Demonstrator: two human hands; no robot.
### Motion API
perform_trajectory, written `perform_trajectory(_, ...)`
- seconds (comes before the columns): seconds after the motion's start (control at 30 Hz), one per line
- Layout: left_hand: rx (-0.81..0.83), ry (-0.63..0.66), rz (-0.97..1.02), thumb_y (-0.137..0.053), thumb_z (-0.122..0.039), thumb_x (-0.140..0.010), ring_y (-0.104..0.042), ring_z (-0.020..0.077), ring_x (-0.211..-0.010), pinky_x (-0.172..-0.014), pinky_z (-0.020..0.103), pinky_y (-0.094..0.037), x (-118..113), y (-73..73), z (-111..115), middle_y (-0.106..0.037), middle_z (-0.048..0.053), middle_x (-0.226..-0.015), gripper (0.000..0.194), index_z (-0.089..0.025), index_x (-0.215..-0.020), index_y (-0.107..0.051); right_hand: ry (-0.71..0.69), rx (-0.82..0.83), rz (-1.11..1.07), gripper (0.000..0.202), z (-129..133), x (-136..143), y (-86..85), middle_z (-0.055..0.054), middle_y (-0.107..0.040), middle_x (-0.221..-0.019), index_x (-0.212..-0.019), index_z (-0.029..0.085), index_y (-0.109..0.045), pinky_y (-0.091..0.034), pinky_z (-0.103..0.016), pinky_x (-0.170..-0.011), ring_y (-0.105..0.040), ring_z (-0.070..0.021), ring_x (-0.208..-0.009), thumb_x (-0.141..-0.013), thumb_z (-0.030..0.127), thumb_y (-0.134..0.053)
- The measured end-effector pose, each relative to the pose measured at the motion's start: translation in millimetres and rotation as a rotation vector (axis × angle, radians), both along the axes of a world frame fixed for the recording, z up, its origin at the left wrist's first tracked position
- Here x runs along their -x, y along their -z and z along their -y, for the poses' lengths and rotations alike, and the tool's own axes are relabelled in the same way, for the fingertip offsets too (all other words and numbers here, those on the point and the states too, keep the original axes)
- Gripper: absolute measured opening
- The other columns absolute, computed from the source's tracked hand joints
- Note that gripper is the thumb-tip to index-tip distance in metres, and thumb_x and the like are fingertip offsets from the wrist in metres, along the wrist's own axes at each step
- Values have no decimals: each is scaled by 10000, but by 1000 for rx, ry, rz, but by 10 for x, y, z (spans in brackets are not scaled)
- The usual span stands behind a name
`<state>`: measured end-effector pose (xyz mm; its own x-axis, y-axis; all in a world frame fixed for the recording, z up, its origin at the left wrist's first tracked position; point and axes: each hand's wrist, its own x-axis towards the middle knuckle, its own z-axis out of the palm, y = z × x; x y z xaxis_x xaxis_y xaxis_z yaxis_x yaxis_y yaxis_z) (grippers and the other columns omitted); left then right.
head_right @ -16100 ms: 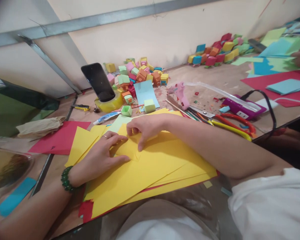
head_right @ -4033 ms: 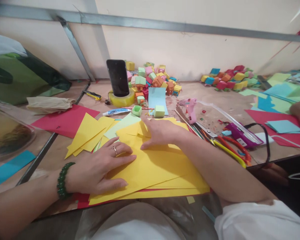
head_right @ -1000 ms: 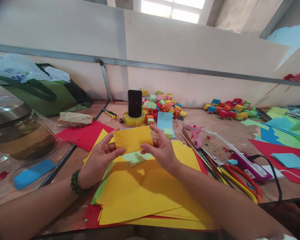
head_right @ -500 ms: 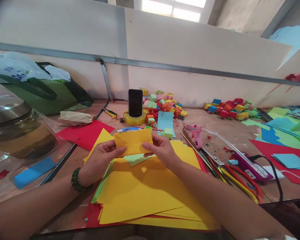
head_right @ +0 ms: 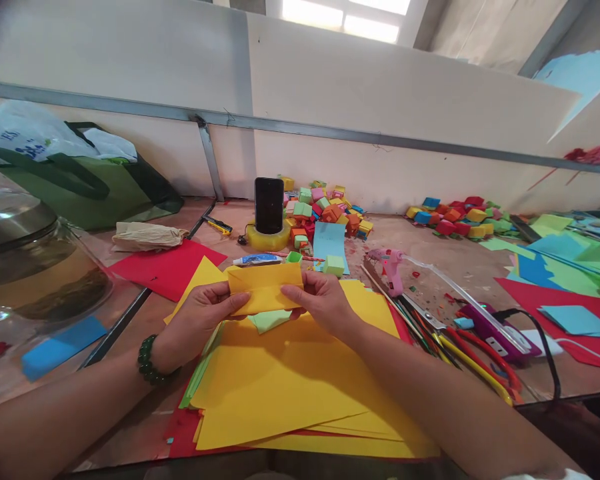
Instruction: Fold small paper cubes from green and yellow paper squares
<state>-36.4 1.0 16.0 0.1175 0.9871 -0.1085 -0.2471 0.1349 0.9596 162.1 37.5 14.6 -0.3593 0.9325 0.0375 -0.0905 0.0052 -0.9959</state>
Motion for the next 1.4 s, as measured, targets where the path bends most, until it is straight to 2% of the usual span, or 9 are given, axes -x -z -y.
perform_trajectory(0.2,4,19,25,-868,-432,-525,-701,194,-706,-620,246,-548,-9,0,9,-757,56,-796,459,-127,-839,-734,-9,-15,13,406,-20,-14,28,12,-638,-672,-825,138,-679,-549,-183,-451,-589,-77,-519,-619,463,-807)
perform_trajectory(0.4,41,12,46,-887,-401,-491,-678,159,-669,-608,222,-538,2,6,13,-754,38,-759,442,-136,-816,-746,-177,29,-40,394,-15,-35,30,20,-649,-706,-921,164,-647,-552,-188,-469,-612,-86,-545,-649,405,-801)
perform_trajectory(0.6,31,26,14,-884,-419,-501,-662,133,-677,-605,192,-526,17,15,2,-756,35,-804,438,-144,-817,-758,-189,47,-38,299,-16,-41,57,12,-652,-635,-829,143,-663,-531,-193,-459,-607,-92,-505,-660,359,-783)
perform_trajectory(0.8,58,97,-47,-856,-518,-515,-687,152,-653,-570,201,-540,50,30,-22,-751,56,-850,544,-135,-885,-747,-196,90,-50,252,-13,-49,75,12,-652,-556,-769,143,-685,-532,-205,-452,-609,-101,-462,-665,355,-774)
perform_trajectory(0.97,58,126,-31,-846,-508,-547,-711,170,-684,-595,209,-551,73,74,-38,-747,72,-946,530,-143,-916,-735,-220,104,-49,268,-49,-80,114,-8,-703,-679,-927,171,-739,-561,-221,-490,-667,-122,-535,-696,306,-735)
perform_trajectory(1.1,118,160,9,-852,-495,-517,-721,188,-648,-598,226,-563,75,42,-31,-752,80,-930,520,-143,-879,-727,-254,96,-32,287,-64,-106,120,-6,-702,-613,-970,190,-754,-551,-215,-509,-649,-108,-490,-692,237,-701)
perform_trajectory(1.17,154,192,19,-848,-483,-508,-721,196,-623,-577,220,-556,77,20,-31,-758,88,-859,490,-132,-826,-722,-263,66,-16,275,-54,-113,107,-9,-713,-634,-976,197,-755,-559,-220,-532,-654,-106,-492,-711,232,-690)
perform_trajectory(1.27,193,196,15,-849,-434,-488,-715,187,-595,-534,184,-527,86,6,-44,-757,94,-763,443,-122,-770,-712,-273,13,17,223,-35,-116,79,-24,-742,-784,-941,206,-761,-581,-236,-579,-683,-113,-547,-737,214,-673)
perform_trajectory(1.4,199,183,6,-808,-387,-547,-715,181,-602,-531,177,-511,97,6,-57,-762,120,-813,385,-113,-800,-712,-313,6,16,258,-37,-110,53,-11,-744,-815,-850,209,-772,-592,-245,-595,-687,-114,-568,-686,108,-600)
